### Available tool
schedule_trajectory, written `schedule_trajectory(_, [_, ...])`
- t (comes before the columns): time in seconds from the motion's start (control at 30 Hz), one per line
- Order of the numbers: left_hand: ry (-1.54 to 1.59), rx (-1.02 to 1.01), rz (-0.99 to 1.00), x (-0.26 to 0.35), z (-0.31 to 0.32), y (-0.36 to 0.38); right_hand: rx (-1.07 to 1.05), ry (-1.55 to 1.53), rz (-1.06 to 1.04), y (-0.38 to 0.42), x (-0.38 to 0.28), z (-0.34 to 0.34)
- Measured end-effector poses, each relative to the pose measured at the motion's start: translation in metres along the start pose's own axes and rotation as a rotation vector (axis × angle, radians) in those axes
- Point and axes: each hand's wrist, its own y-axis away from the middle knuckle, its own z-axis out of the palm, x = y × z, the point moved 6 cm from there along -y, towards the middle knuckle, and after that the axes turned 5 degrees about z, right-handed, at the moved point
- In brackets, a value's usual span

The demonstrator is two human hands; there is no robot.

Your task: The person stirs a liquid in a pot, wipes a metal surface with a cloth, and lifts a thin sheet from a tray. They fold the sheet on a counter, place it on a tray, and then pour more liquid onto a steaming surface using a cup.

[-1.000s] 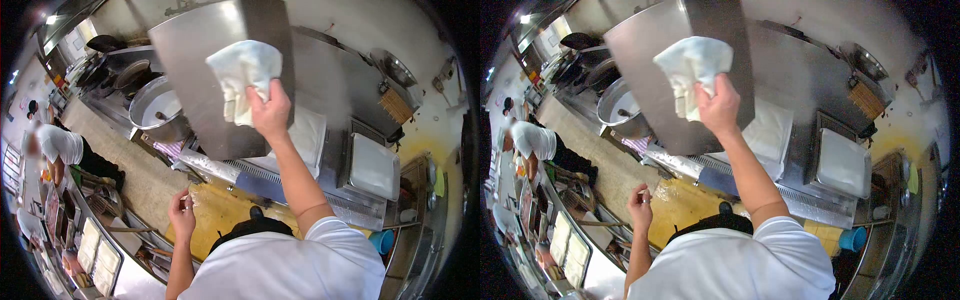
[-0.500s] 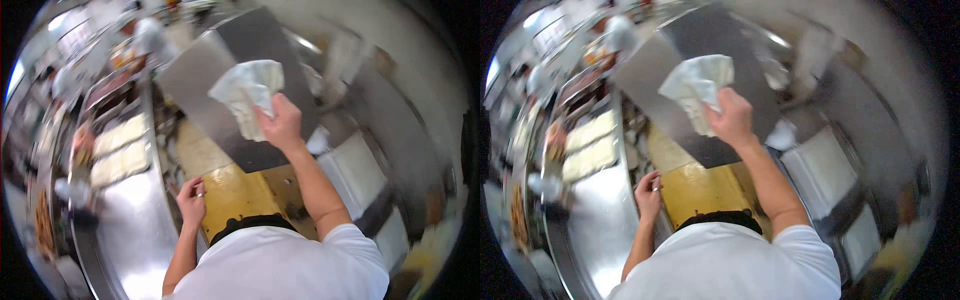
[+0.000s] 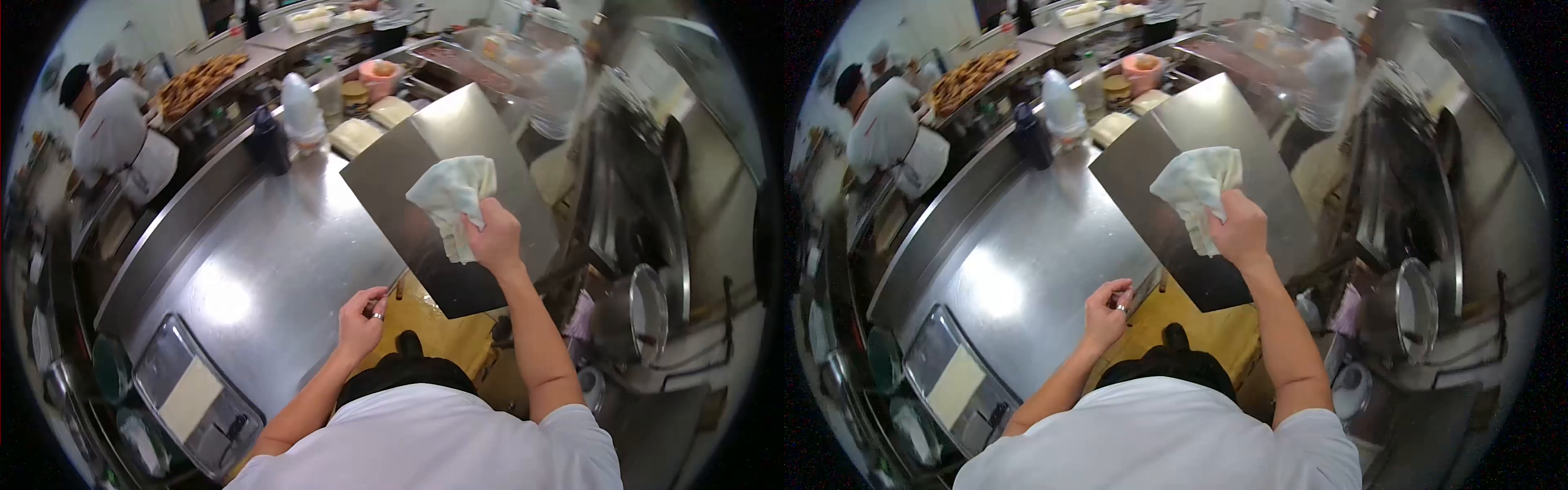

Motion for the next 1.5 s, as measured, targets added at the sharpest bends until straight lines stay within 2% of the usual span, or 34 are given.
schedule_trajectory(0.13, [0.005,0.156,-0.092,-0.023,-0.022,0.015,-0.171,-0.120,-0.064,-0.009,-0.006,0.085])
schedule_trajectory(0.27, [-0.063,0.345,-0.151,-0.021,-0.041,0.025,-0.368,-0.243,-0.001,-0.008,-0.010,0.166])
schedule_trajectory(0.4, [-0.163,0.479,-0.236,-0.014,-0.049,0.046,-0.566,-0.274,0.051,-0.010,-0.024,0.223])
schedule_trajectory(0.57, [-0.179,0.641,-0.310,-0.009,-0.042,0.071,-0.663,-0.307,0.088,-0.006,-0.031,0.285])
schedule_trajectory(0.8, [-0.240,0.795,-0.376,0.000,-0.034,0.093,-0.778,-0.282,0.165,-0.014,-0.029,0.350])
schedule_trajectory(0.97, [-0.254,0.809,-0.395,-0.009,-0.042,0.095,-0.767,-0.241,0.154,-0.034,-0.024,0.360])
schedule_trajectory(1.07, [-0.217,0.841,-0.303,-0.024,-0.049,0.089,-0.798,-0.263,0.148,-0.038,-0.024,0.371])
schedule_trajectory(1.2, [-0.238,0.701,-0.338,-0.012,-0.061,0.059,-0.865,-0.180,0.086,-0.043,-0.031,0.361])
schedule_trajectory(1.3, [-0.216,0.535,-0.380,-0.019,-0.074,0.044,-0.577,-0.156,-0.055,-0.042,-0.041,0.324])
schedule_trajectory(1.5, [-0.228,0.109,-0.423,-0.061,-0.090,0.016,-0.614,-0.274,-0.084,0.025,-0.078,0.260])
